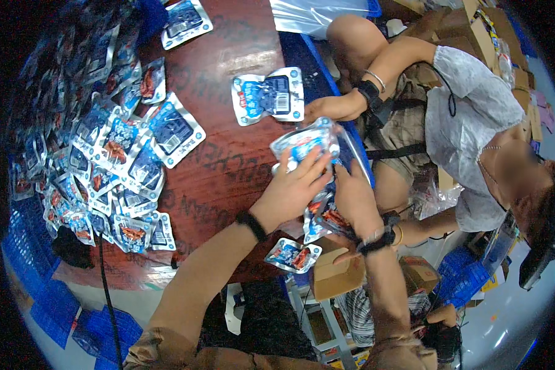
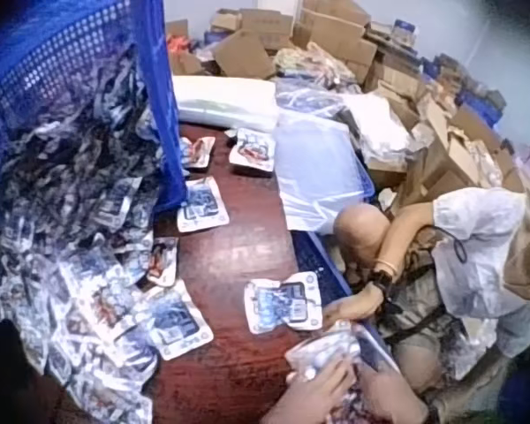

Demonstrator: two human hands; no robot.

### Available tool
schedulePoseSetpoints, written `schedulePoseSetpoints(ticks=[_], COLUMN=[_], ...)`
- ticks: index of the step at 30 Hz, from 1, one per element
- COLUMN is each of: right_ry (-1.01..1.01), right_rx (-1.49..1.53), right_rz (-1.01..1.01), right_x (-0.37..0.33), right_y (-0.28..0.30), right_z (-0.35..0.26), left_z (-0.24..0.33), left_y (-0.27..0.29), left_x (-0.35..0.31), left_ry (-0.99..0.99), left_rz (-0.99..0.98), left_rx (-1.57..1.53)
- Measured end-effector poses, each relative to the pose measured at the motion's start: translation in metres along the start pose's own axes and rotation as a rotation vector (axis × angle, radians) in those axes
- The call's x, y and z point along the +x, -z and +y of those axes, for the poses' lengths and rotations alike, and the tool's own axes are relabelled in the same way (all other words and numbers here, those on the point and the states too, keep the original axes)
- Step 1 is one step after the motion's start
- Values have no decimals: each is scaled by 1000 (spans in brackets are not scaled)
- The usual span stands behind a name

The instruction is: Sorting and bagging small blue and white pouches into plastic bags.

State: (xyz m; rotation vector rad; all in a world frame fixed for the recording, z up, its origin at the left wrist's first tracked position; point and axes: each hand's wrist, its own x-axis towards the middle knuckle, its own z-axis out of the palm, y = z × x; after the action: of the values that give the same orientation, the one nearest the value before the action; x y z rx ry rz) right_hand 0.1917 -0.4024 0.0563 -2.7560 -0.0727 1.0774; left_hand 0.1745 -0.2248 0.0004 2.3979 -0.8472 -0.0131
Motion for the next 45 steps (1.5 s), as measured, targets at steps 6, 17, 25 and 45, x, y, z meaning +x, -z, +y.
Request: schedulePoseSetpoints(ticks=[6,17,25,45], right_ry=[226,363,876,691], right_rx=[291,124,-30,-226], right_rz=[437,448,735,444], right_x=[-124,-53,66,54], right_y=[-54,-66,82,-23], right_z=[-73,-66,-300,-438], left_z=[2,-62,-124,-168], left_y=[18,160,182,203], left_x=[60,-245,-322,-321], left_ry=[-73,791,1029,639], left_rz=[-240,93,249,399], left_rx=[112,434,394,178])
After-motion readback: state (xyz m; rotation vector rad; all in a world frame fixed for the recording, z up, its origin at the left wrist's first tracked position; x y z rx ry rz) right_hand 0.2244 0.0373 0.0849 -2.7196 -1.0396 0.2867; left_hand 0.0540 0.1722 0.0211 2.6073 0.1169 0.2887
